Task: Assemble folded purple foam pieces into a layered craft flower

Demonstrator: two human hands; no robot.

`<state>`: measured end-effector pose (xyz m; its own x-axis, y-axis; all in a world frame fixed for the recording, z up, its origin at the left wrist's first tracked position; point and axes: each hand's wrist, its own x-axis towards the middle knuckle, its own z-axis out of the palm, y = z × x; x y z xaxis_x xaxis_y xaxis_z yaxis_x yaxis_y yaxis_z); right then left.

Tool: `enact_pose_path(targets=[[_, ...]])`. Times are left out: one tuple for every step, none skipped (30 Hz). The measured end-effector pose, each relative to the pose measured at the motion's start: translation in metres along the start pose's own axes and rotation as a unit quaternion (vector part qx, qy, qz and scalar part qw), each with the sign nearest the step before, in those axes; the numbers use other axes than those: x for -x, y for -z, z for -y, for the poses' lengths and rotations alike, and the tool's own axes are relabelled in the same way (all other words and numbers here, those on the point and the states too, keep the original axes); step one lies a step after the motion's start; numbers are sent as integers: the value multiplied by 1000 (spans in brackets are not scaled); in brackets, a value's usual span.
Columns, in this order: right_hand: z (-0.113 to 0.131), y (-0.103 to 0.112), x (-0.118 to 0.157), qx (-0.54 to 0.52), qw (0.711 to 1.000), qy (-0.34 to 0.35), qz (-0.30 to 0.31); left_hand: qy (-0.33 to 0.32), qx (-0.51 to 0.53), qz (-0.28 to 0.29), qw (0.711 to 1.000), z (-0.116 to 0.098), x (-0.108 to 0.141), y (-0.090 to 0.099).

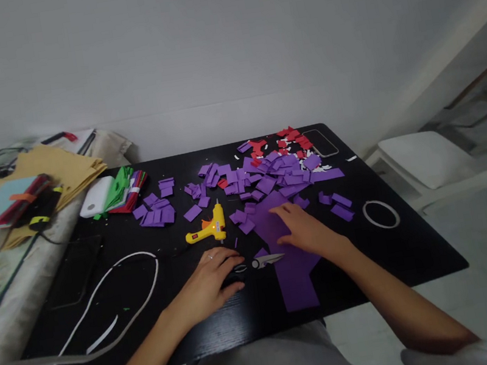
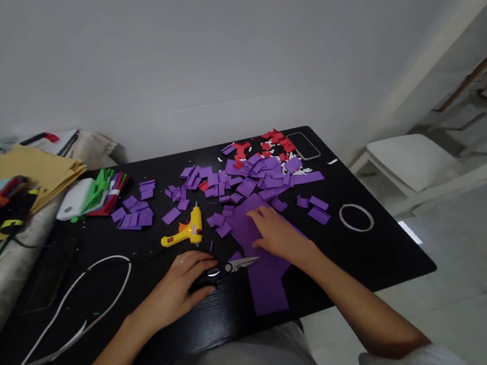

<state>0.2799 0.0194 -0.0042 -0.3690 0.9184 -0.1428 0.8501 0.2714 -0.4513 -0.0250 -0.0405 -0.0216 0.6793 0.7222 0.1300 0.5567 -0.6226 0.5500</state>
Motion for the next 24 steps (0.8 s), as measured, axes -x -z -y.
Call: enact_pose_path(targets=[[1,0,-1,13,1000,-4,8,4,0,2,1000,0,1,-1],[2,2,-2,23,1000,-7,18,8,-1,4,1000,0,2,-1],[3,4,-3,31,999,-8,30,11,-1,5,1000,0,3,-1],[5,6,-5,37,998,-8,42,15,-3,7,1000,-1,5,-1],[6,8,-6,39,998,-6,54,20,-5,7,1000,-2,6,0],[8,9,-7,39,997,-4,62,25,-6,6,1000,-3,7,1],[9,11,-8,38,997,-2,66,28,-7,5,1000,-4,9,2],[10,13,-9,36,997,1,68,31,-7,3,1000,-4,10,4],[10,16,-10,34,997,5,69,31,-5,-2,1000,-5,11,7],[11,20,-11,30,997,10,70,29,-1,-11,1000,-5,11,11],[11,27,-11,22,997,19,71,25,6,-24,999,-5,10,16],[13,36,-12,10,996,31,79,23,14,-44,999,-5,7,23],[15,47,-12,-22,995,46,86,19,25,-70,997,-5,3,31],[18,61,-12,-57,993,64,78,17,36,-98,994,-6,-2,40],[23,76,-12,-98,988,88,75,24,49,-131,990,-8,-9,50],[30,92,-11,-155,978,115,77,25,63,-170,983,-11,-17,61],[37,107,-10,-210,964,147,72,21,79,-213,974,-14,-26,71],[47,120,-9,-257,948,179,62,27,90,-248,964,-19,-36,82],[56,131,-7,-293,932,207,41,25,97,-282,954,-25,-45,91],[66,139,-6,-326,916,235,17,20,108,-296,949,-32,-54,100],[75,144,-4,-354,901,253,-1,11,121,-302,946,-39,-63,107],[84,146,-4,-384,884,266,-29,6,139,-297,945,-46,-70,113],[90,145,-4,-413,867,273,-55,-1,164,-293,942,-52,-77,117],[95,142,-5,-439,851,276,-82,-12,200,-274,941,-57,-82,121]])
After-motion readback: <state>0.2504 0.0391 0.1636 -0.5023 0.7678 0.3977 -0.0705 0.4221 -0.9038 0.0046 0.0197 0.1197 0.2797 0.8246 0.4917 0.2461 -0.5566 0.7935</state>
